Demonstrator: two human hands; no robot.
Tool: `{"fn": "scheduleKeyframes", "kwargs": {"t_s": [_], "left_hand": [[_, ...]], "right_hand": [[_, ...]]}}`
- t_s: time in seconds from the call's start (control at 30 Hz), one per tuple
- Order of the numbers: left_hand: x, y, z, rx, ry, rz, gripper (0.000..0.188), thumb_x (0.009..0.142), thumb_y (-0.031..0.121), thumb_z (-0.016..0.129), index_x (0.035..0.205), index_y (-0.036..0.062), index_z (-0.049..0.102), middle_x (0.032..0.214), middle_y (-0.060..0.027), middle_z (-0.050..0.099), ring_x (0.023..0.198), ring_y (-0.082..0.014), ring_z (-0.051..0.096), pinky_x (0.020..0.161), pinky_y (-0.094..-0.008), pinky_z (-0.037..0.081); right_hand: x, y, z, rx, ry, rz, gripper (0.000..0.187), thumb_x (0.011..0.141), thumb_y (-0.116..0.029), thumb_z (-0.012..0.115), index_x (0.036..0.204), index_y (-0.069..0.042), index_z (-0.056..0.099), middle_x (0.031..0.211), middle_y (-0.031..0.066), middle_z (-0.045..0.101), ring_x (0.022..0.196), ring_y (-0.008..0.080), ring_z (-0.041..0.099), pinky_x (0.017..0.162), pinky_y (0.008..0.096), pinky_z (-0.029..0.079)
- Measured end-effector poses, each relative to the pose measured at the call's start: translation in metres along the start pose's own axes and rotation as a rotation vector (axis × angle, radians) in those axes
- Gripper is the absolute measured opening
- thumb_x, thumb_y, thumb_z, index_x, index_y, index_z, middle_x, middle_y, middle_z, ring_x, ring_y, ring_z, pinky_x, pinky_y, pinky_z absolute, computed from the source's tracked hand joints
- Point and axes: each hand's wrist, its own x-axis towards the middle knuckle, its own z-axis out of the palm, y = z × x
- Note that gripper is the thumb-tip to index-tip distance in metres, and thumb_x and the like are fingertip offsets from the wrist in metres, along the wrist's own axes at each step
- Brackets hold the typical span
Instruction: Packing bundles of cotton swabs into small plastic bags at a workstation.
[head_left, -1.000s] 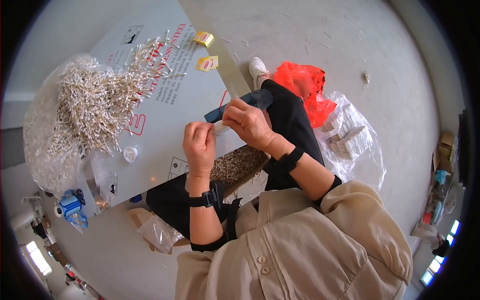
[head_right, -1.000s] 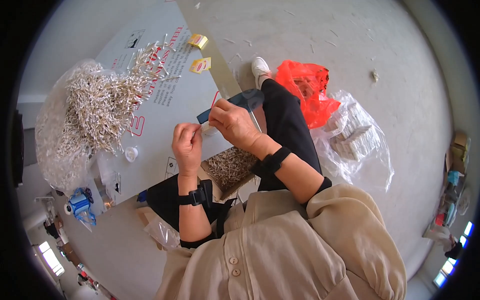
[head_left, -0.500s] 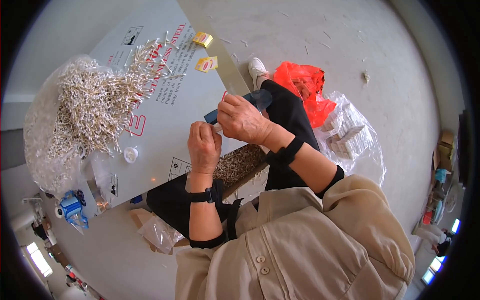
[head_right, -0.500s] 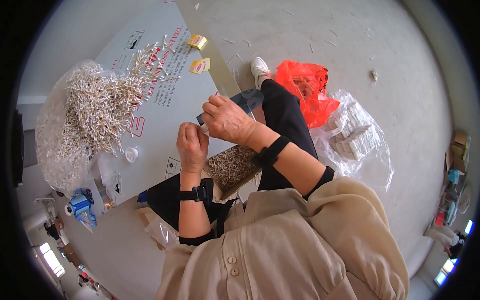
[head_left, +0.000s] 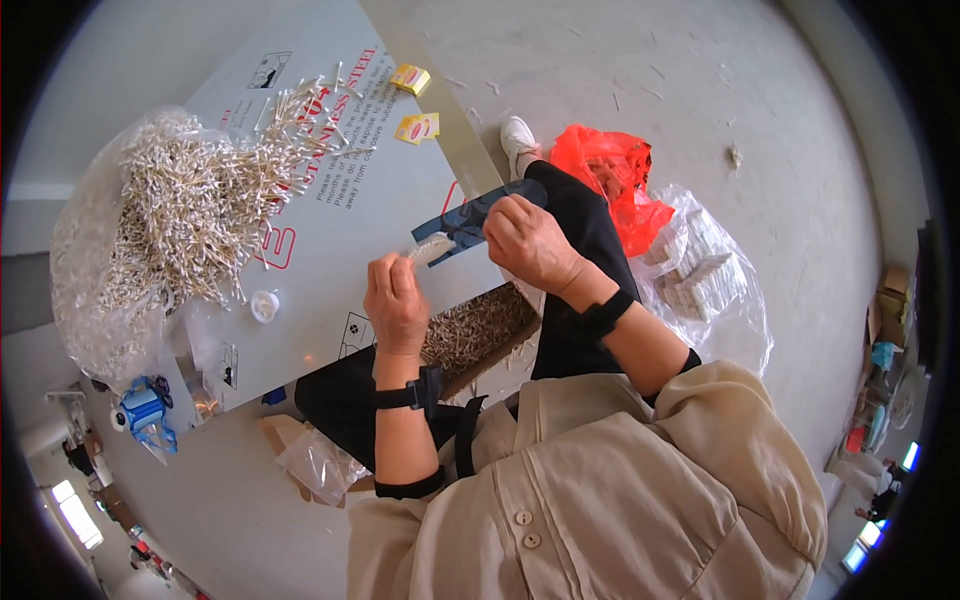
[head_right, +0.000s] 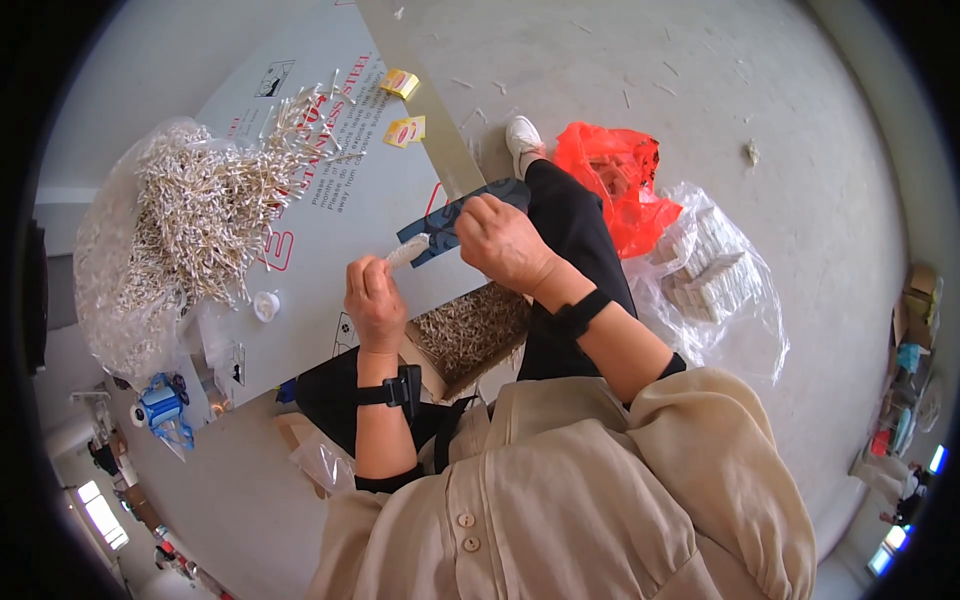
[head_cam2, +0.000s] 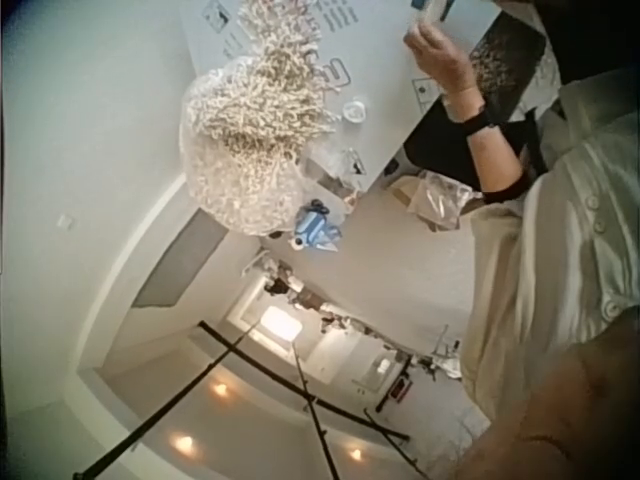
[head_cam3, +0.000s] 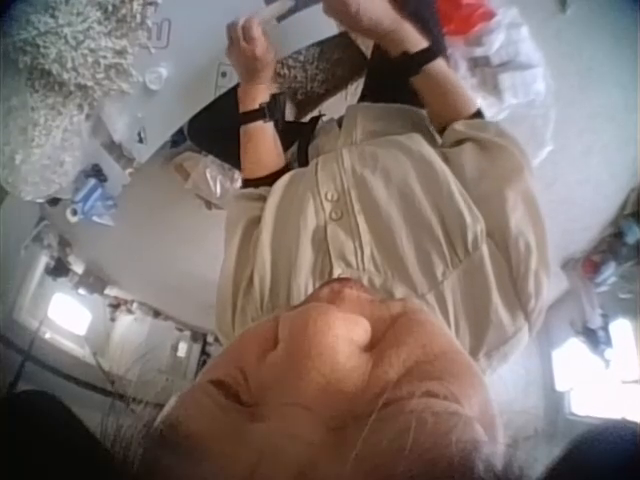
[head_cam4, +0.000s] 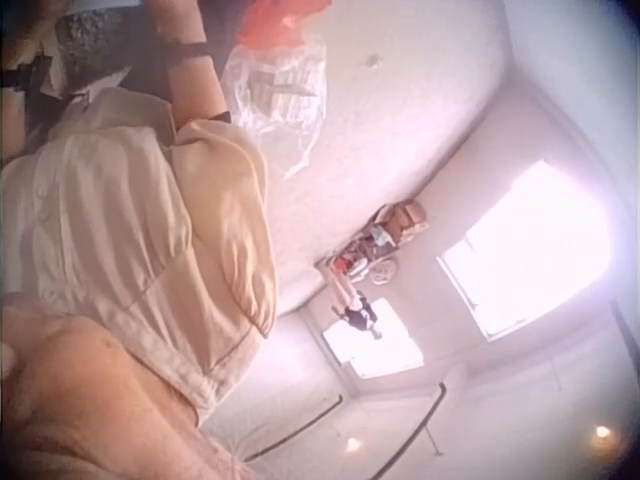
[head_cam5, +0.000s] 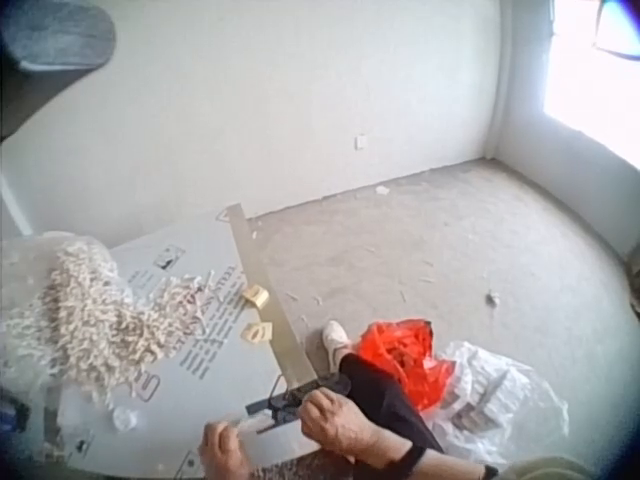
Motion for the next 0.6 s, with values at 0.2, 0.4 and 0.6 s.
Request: {"fn": "scheduleKeyframes", "kwargs": {"t_s": [0.2, 0.4, 0.6], "left_hand": [[-0.031, -0.006, -0.013, -0.118, -0.357, 0.102, 0.02, 0.074, -0.009, 0.064, 0.089, 0.0038, 0.059, 0.09, -0.0103, 0.057, 0.079, -0.0301, 0.06, 0.062, -0.037, 0.053], [-0.019, 0.014, -0.026, -0.102, -0.484, -0.007, 0.049, 0.075, 0.006, 0.072, 0.12, 0.0035, 0.053, 0.127, -0.0125, 0.052, 0.117, -0.0312, 0.051, 0.097, -0.0443, 0.044], [-0.041, 0.016, -0.009, -0.025, -0.669, -0.03, 0.087, 0.08, 0.019, 0.073, 0.152, 0.0091, 0.026, 0.16, -0.0129, 0.023, 0.148, -0.0295, 0.022, 0.118, -0.0492, 0.022]], "right_hand": [[-0.033, -0.013, 0.018, 0.392, -0.16, 0.549, 0.018, 0.081, -0.009, 0.062, 0.068, 0.004, 0.059, 0.064, 0.0144, 0.062, 0.059, 0.0319, 0.064, 0.057, 0.0375, 0.051], [-0.042, -0.022, 0.031, 0.725, -0.396, 0.986, 0.029, 0.092, -0.015, 0.061, 0.071, 0.005, 0.063, 0.062, 0.0072, 0.065, 0.052, 0.0127, 0.063, 0.048, 0.0253, 0.05], [-0.041, -0.032, 0.028, 0.485, -0.436, 0.884, 0.03, 0.082, -0.02, 0.06, 0.062, 0.002, 0.066, 0.054, 0.0154, 0.063, 0.054, 0.0296, 0.066, 0.061, 0.0393, 0.054]]}}
